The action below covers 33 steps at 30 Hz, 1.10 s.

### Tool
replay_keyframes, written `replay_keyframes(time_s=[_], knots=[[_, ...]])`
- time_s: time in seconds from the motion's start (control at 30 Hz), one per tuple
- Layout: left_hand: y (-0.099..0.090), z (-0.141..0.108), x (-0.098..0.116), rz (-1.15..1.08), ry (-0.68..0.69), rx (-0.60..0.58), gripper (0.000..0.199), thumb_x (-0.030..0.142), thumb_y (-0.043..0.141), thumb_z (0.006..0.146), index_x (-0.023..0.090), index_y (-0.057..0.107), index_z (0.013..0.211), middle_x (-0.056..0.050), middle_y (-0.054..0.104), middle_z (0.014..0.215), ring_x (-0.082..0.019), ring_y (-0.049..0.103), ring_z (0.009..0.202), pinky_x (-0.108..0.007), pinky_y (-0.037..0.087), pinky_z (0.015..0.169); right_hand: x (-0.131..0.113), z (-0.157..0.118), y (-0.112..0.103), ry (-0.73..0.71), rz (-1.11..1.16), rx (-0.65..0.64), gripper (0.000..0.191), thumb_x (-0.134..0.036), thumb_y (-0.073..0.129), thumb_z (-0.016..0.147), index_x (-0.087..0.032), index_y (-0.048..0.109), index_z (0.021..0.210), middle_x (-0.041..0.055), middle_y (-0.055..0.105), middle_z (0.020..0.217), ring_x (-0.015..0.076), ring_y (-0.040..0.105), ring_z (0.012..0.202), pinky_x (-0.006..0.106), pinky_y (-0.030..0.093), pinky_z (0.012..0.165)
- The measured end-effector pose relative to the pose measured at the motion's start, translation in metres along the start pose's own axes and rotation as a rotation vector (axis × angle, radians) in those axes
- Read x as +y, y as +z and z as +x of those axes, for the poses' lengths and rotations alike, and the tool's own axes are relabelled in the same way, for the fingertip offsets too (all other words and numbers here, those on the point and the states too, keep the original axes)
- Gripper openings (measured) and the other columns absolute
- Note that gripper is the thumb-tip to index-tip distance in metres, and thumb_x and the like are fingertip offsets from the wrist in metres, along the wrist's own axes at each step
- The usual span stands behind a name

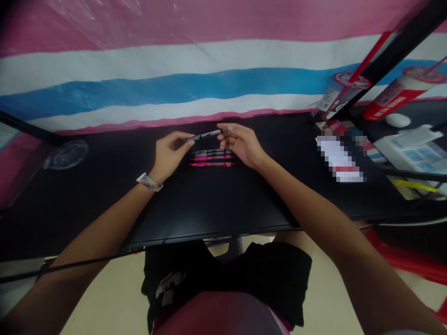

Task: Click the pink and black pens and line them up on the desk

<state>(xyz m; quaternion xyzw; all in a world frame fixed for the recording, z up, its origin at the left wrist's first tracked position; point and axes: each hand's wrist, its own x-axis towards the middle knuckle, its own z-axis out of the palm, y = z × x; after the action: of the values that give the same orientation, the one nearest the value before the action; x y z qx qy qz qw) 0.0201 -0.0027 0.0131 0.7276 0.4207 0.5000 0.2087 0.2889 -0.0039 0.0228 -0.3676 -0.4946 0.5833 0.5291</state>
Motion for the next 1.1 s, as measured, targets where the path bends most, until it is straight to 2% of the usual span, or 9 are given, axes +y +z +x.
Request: replay_keyframes(time_s=[0.07,0.17,0.43,0.63,0.83,1.1], knots=[[0.0,0.0,-0.003,0.005,-0.001,-0.011,0.014,0.032,0.082,0.097,0.025,0.086,0.109,-0.006,0.087,0.111,-0.025,0.08,0.104,-0.043,0.062,0.101,0.003,0.002,-0.005,-0.127,-0.197,0.036,0.024,-0.045,0.086,0.089,-0.026,0.085,0.104,0.0062,0.081,0.097,0.025,0.074,0.091,0.044,0.065,0.095],[0.001,0.001,-0.009,0.024,-0.013,-0.043,0.014,0.025,0.082,0.095,0.027,0.087,0.109,-0.006,0.087,0.111,-0.025,0.079,0.103,-0.043,0.062,0.099,0.006,0.006,-0.016,-0.259,-0.477,0.055,0.014,-0.037,0.086,0.088,-0.028,0.087,0.099,0.0062,0.083,0.104,0.0298,0.076,0.102,0.051,0.06,0.106],[0.002,0.002,-0.026,0.104,-0.064,-0.148,0.015,0.023,0.08,0.094,0.032,0.087,0.104,-0.004,0.088,0.101,-0.026,0.078,0.096,-0.047,0.06,0.094,0.014,0.009,-0.032,-0.353,-0.87,-0.073,0.014,-0.028,0.074,0.088,-0.029,0.085,0.096,0.0046,0.084,0.1,0.0312,0.073,0.099,0.056,0.055,0.107],[0.001,0.002,-0.029,0.169,-0.006,-0.177,0.013,0.025,0.08,0.092,0.034,0.087,0.099,-0.002,0.086,0.098,-0.027,0.074,0.095,-0.051,0.055,0.102,0.015,0.009,-0.032,-0.379,-0.961,-0.095,0.017,-0.025,0.07,0.086,-0.029,0.085,0.094,0.0056,0.084,0.103,0.0324,0.071,0.1,0.056,0.054,0.105],[0.003,0.001,-0.029,0.212,-0.021,-0.178,0.012,0.024,0.08,0.09,0.033,0.087,0.093,-0.004,0.082,0.093,-0.029,0.07,0.092,-0.053,0.053,0.101,0.015,0.008,-0.031,-0.412,-0.99,-0.108,0.02,-0.024,0.068,0.086,-0.028,0.086,0.093,0.0064,0.083,0.1,0.0322,0.072,0.096,0.055,0.054,0.101],[0.003,0.001,-0.032,0.189,-0.021,-0.171,0.019,0.02,0.073,0.092,0.032,0.087,0.098,-0.004,0.082,0.096,-0.028,0.07,0.096,-0.053,0.055,0.104,0.017,0.007,-0.027,-0.375,-0.914,-0.046,0.018,-0.025,0.071,0.086,-0.03,0.087,0.092,0.0057,0.084,0.102,0.0337,0.073,0.101,0.057,0.054,0.108]])
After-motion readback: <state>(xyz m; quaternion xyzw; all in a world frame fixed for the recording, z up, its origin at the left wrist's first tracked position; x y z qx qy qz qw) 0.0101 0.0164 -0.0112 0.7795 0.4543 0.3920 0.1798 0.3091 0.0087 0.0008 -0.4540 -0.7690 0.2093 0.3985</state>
